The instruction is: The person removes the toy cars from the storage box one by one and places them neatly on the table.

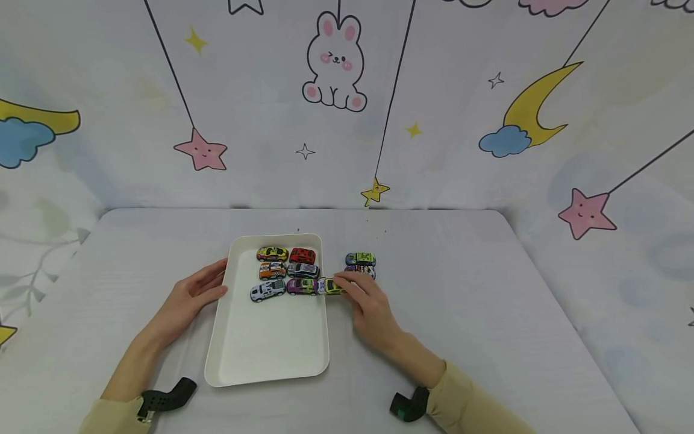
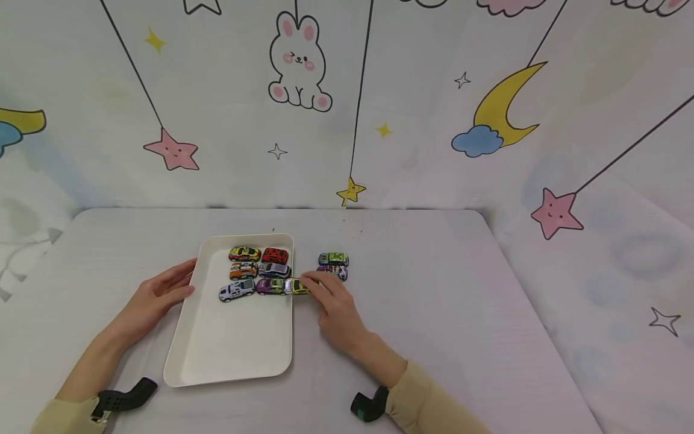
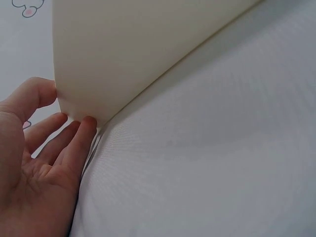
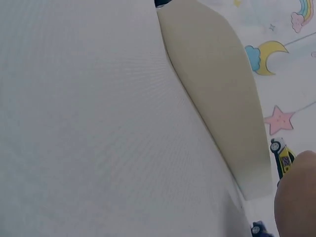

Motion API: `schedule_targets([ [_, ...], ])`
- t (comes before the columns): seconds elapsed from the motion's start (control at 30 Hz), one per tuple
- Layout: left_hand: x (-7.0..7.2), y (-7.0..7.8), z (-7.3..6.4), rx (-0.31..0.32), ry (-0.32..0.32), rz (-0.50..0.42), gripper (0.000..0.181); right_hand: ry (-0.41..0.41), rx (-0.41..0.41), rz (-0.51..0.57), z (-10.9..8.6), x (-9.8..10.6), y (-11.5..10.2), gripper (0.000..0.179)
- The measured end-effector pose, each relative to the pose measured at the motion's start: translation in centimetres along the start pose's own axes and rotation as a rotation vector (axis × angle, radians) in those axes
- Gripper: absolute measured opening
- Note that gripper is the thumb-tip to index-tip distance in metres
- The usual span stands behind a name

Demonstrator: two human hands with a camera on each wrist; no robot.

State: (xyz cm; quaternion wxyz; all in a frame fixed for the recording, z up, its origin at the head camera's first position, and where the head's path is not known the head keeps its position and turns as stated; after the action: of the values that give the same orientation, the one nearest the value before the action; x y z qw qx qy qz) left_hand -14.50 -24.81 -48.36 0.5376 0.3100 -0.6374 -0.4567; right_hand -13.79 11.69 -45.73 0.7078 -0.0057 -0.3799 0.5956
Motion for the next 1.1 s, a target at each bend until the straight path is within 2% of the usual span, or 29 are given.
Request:
schedule_targets([
  [0.7,0.0,0.1,0.1,0.013,0.006,0.018,0.066,0.030,-0.041,0.018,-1.4,1.7,2.4,0.041],
  [1.1,0.1,-0.1,0.0,0.025,0.005,0.008,0.067,-0.030,-0.055,-0.017,-1.8,2.1,2.5,0.041],
])
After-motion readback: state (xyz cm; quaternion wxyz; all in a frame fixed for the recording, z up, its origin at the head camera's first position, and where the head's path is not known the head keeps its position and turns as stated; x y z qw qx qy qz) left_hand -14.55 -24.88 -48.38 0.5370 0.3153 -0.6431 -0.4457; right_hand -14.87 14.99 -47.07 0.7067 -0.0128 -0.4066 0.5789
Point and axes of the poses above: each hand's wrist, its own z-axis towards the middle knuckle, its own x-axis out of the back of the hand, y = z × x, the point moved 3 cm from there along z, towards the middle knuckle, and after that the axes turned 11 degrees about z, right-handed, at the moved point
